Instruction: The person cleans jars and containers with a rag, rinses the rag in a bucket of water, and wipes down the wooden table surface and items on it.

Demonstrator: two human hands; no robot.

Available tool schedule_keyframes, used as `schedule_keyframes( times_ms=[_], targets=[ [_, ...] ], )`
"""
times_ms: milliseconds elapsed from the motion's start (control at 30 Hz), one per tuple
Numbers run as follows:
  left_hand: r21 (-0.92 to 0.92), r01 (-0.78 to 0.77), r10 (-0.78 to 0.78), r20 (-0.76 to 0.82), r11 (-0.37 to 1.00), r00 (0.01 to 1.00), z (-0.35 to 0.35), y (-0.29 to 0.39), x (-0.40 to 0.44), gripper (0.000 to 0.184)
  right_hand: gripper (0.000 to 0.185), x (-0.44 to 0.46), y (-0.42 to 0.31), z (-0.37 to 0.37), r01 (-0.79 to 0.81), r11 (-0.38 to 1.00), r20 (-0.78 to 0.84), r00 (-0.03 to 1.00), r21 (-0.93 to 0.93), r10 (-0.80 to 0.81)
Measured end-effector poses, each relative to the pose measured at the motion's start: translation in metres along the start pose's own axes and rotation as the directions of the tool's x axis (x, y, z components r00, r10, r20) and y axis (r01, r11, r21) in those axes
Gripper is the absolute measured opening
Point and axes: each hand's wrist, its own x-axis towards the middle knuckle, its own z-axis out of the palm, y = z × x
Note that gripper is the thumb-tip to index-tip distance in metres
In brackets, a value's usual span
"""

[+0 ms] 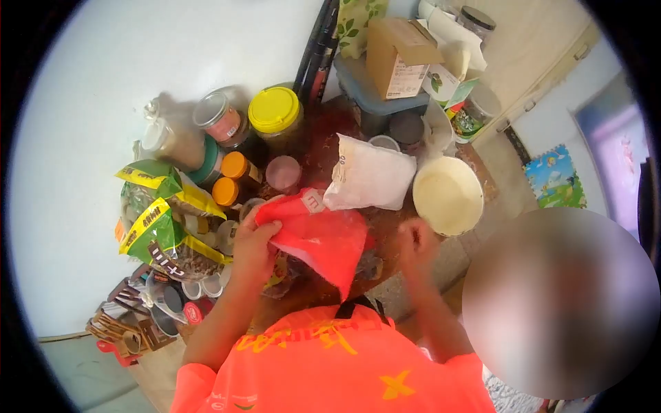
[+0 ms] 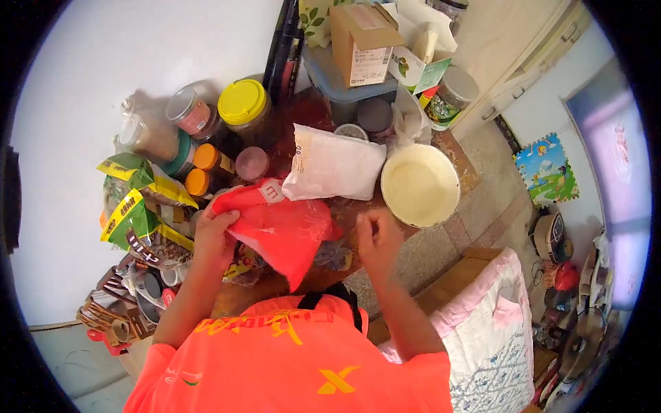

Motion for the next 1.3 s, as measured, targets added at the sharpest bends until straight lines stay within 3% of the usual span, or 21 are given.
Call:
schedule_keyframes(
  times_ms=[67,167,233,267,333,367,400,467,533,567,600,667,700,800,867,900,967,1033,1067,1133,1300],
  targets=[
    [-0.02,0.008,-0.008,0.023,1.0,1.0,0.0,-0.002,0.003,0.044,0.029,0.044,-0.036,0.002,0.084,0.996,-0.044,0.995,-0.004,-0.084],
    [-0.021,0.012,-0.011,0.052,1.0,0.999,0.004,0.002,0.002,0.046,0.042,0.098,-0.062,0.014,0.179,0.984,0.089,0.98,0.002,-0.179],
    [-0.002,0.004,-0.004,0.059,1.0,0.998,0.004,0.005,0.003,0.047,0.044,0.123,-0.054,0.033,0.411,0.905,0.258,0.891,-0.111,-0.373],
    [0.033,-0.012,0.009,0.09,0.999,0.996,0.002,0.004,0.005,0.047,0.044,0.13,-0.045,0.038,0.415,0.904,0.261,0.888,-0.1,-0.379],
    [0.066,-0.037,0.029,0.113,0.997,0.993,0.002,0.006,0.005,0.048,0.042,0.141,-0.03,0.044,0.467,0.857,0.489,0.812,-0.217,-0.319],
    [0.167,-0.1,0.083,0.103,0.981,0.991,0.007,0.009,0.003,0.048,0.037,0.141,-0.049,0.037,0.37,0.881,0.534,0.829,-0.295,-0.169],
    [0.263,-0.162,0.14,0.1,0.951,0.985,0.008,0.011,0.004,0.049,0.037,0.139,-0.068,0.027,0.382,0.878,0.54,0.822,-0.29,-0.179],
    [0.33,-0.252,0.203,0.176,0.91,0.963,0.003,0.012,0.004,0.05,0.032,0.128,-0.09,0.01,0.18,0.968,0.675,0.738,-0.175,-0.015],
    [0.562,-0.256,0.077,0.322,0.787,0.944,-0.003,0.014,0.002,0.048,0.031,0.111,-0.084,0.014,0.199,0.979,0.703,0.702,-0.045,-0.111],
    [0.551,-0.112,-0.04,0.255,0.827,0.966,0.005,0.025,-0.009,0.05,0.03,0.104,-0.082,0.019,0.213,0.973,0.709,0.673,0.087,-0.211],
    [0.55,-0.112,-0.047,0.266,0.827,0.963,0.007,0.024,-0.011,0.05,0.03,0.099,-0.08,0.024,0.209,0.975,0.704,0.681,0.078,-0.203],
    [0.743,-0.595,0.222,0.552,0.306,0.803,0.012,0.023,-0.014,0.055,0.029,0.09,-0.08,0.04,0.309,0.916,0.664,0.633,0.254,-0.398],
    [0.784,-0.579,0.209,0.541,0.226,0.815,0.025,0.027,-0.022,0.05,0.029,0.083,-0.081,0.05,0.304,0.919,0.664,0.637,0.25,-0.391],
    [0.831,-0.429,0.213,0.376,0.353,0.902,0.017,0.005,-0.019,0.041,0.028,0.074,-0.083,0.063,0.249,0.892,0.638,0.628,0.377,-0.445],
    [0.801,-0.385,0.235,0.308,0.458,0.922,0.017,0.006,-0.018,0.03,0.032,0.077,-0.09,0.06,0.038,0.914,0.684,0.651,0.403,-0.329],
    [0.763,-0.344,0.257,0.238,0.547,0.937,0.009,0.002,-0.018,0.026,0.036,0.087,-0.093,0.052,-0.056,0.955,0.707,0.684,0.292,-0.176],
    [0.666,-0.21,0.186,0.108,0.716,0.977,-0.001,0.004,-0.02,0.019,0.045,0.112,-0.053,0.053,0.312,0.95,0.477,0.834,0.006,-0.277],
    [0.621,-0.193,0.174,0.091,0.76,0.981,-0.006,0.007,-0.022,0.019,0.055,0.138,-0.024,0.049,0.584,0.738,0.285,0.811,-0.336,-0.512],
    [0.576,-0.183,0.163,0.087,0.797,0.983,-0.007,0.009,-0.023,0.019,0.055,0.144,-0.022,0.048,0.586,0.739,0.291,0.809,-0.331,-0.511],
    [0.506,-0.155,0.149,0.053,0.849,0.988,-0.002,0.016,-0.026,0.02,0.064,0.153,-0.019,0.048,0.582,0.577,0.477,0.809,-0.573,-0.342],
    [0.34,-0.138,0.151,-0.013,0.93,0.988,-0.001,0.042,-0.036,0.022,0.07,0.163,-0.004,0.061,0.62,0.405,0.551,0.784,-0.672,-0.287]
  ],
)
